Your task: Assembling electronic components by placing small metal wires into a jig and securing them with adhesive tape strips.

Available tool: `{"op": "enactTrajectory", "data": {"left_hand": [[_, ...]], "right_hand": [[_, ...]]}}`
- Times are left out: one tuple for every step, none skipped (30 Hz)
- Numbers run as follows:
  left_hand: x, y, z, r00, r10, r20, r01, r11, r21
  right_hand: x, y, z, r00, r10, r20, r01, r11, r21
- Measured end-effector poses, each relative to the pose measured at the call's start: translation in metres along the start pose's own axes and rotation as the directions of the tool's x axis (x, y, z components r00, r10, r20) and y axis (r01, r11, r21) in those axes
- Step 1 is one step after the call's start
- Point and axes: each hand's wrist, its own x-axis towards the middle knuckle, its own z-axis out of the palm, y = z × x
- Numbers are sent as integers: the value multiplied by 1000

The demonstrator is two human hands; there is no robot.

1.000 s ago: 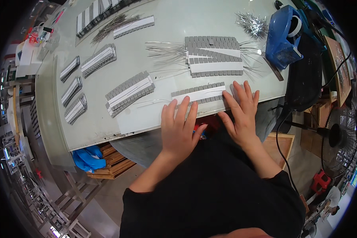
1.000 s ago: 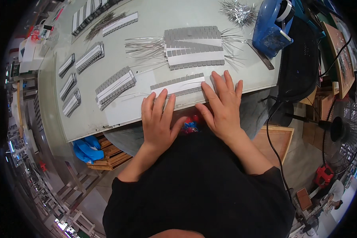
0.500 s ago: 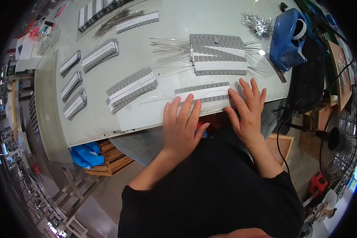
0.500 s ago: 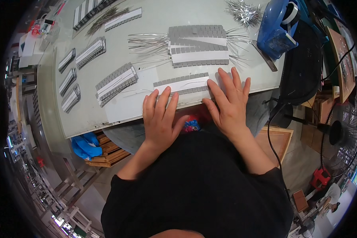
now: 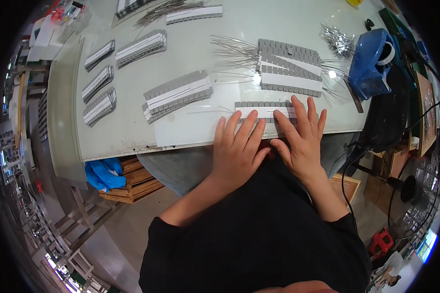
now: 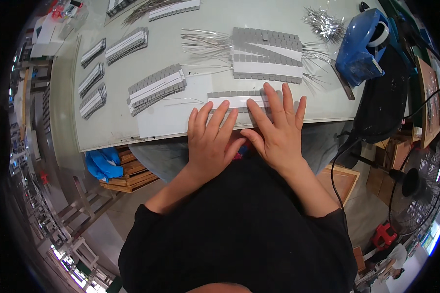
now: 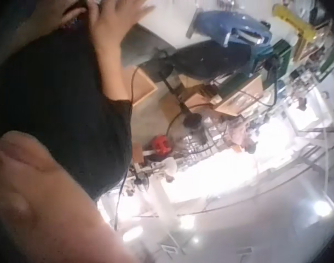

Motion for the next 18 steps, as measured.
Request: {"op": "enactTrajectory", "data": {"left_hand": [[0, 0, 1, 1000, 0, -3, 0, 1000, 3], [0, 0, 1, 1000, -9, -5, 10, 1000, 8], [0, 0, 1, 1000, -11, -6, 11, 1000, 3], [0, 1, 0, 1000, -12, -9, 12, 1000, -1], [0, 1, 0, 1000, -21, -11, 21, 1000, 4], [1, 2, 0, 1000, -22, -7, 22, 1000, -1], [1, 1, 1, 1000, -23, -2, 23, 1000, -8], [1, 0, 1, 1000, -30, -3, 30, 1000, -5], [1, -1, 1, 1000, -28, -10, 28, 999, -26], [1, 0, 1, 1000, -24, -19, 23, 999, -49], [0, 0, 1, 999, -26, -21, 25, 998, -49], [0, 0, 1, 999, -29, -24, 28, 998, -53], [0, 0, 1, 999, -30, -26, 28, 998, -58], [1, 1, 0, 999, -30, -28, 28, 998, -59], [2, 2, -2, 999, -24, -28, 22, 997, -69], [3, 2, -3, 999, -18, -29, 15, 997, -78], [4, 2, -3, 999, -18, -30, 15, 997, -78], [5, 1, -3, 999, 15, -32, -18, 995, -96]], "right_hand": [[2, -1, 1, 1000, -12, 0, 12, 1000, 13], [3, -2, 2, 1000, -24, 0, 24, 999, 25], [4, -2, 2, 999, -32, 4, 32, 999, 30], [5, -2, 2, 1000, -31, -1, 31, 999, 35], [6, -2, 2, 1000, -30, -7, 30, 999, 38], [6, -2, 1, 999, -34, -5, 35, 999, 40], [6, -1, 2, 999, -41, -2, 41, 998, 44], [6, 0, 2, 999, -46, -3, 46, 998, 42], [6, 0, 3, 999, -51, -5, 51, 998, 40], [6, 1, 3, 999, -55, -3, 55, 998, 40], [5, 1, 4, 998, -57, -3, 57, 998, 39], [5, 1, 4, 998, -59, -3, 59, 998, 38], [4, 1, 4, 998, -60, -3, 60, 998, 36], [4, 1, 4, 998, -56, 0, 56, 998, 39], [4, 2, 4, 999, -52, 2, 52, 998, 41], [4, 2, 4, 999, -53, 2, 53, 998, 41], [5, 2, 4, 999, -54, 1, 53, 998, 39], [5, 2, 4, 999, -54, -1, 54, 998, 37]]}}
